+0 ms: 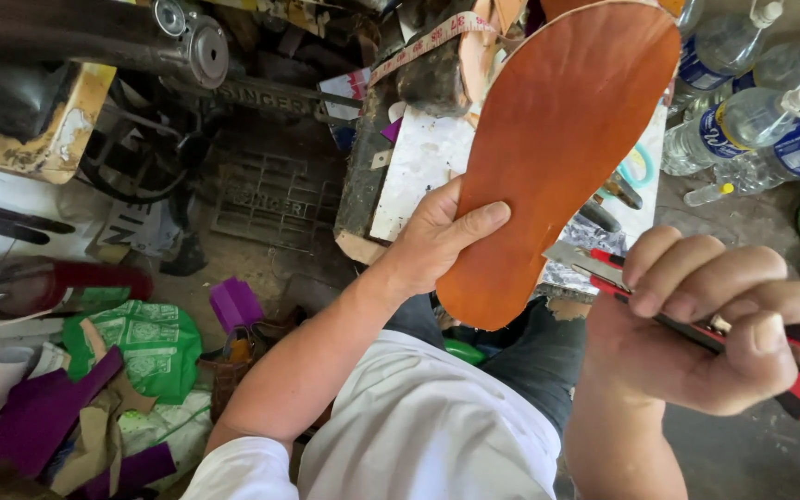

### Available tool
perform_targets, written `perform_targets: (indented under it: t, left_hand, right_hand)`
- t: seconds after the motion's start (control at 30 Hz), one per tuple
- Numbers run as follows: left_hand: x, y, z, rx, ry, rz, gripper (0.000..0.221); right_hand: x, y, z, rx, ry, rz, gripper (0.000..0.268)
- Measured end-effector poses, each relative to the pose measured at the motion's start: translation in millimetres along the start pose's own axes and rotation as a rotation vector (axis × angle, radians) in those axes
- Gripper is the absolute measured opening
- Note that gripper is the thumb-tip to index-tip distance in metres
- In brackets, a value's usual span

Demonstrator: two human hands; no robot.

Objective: Trimming the edges of a leather shoe sole using a utility knife at a repair bench.

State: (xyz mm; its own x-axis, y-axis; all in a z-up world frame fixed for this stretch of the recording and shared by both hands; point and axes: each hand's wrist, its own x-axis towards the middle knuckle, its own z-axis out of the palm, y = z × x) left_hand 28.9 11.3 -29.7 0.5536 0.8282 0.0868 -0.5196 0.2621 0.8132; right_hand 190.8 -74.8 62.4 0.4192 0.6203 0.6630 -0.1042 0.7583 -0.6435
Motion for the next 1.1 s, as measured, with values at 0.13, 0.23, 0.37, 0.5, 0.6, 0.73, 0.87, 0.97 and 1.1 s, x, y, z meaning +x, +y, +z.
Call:
perform_targets:
  t: [0.13, 0.23, 0.37, 0.5, 0.6, 0.73, 0.87, 0.97, 1.1]
  left_hand:
    - [1, -1, 0, -0.023, -0.014, 0.000, 0.042]
    - [1, -1, 1, -0.014, 0.009, -0.003, 0.041]
    - [0, -3, 1, 0.065, 0.021, 0.035, 0.040]
    - [-1, 0, 3, 0.154, 0.011, 0.055, 0.036]
    - [-2, 3, 6, 0.191, 0.025, 0.042, 0.037]
    - [-2, 2, 9, 0.203, 0.079, 0.048, 0.037]
    - [-3, 5, 12, 0.184, 0.063, 0.060, 0.036]
    - [-4, 10, 15, 0.242, 0.098, 0.014, 0.042]
    - [-5, 28, 18, 0.302, 0.068, -0.087, 0.049]
  right_hand:
    - [1, 6, 0, -0.071, -0.064, -0.001, 0.020]
    - [1, 9, 9, -0.025, -0.020, 0.011, 0.021]
    - [-4, 8, 12, -0.037, 0.045, 0.099, 0.017]
    - [1, 7, 15, -0.009, -0.028, 0.137, 0.015]
    - [-1, 7, 12, 0.024, -0.059, 0.158, 0.015]
    - [-6, 10, 14, 0.026, -0.014, 0.139, 0.016]
    - [-9, 13, 13, 0.024, -0.010, 0.160, 0.018]
    - [-9, 11, 17, 0.032, 0.032, 0.133, 0.019]
    - [-11, -6, -10, -0.011, 0.046, -0.112, 0.015]
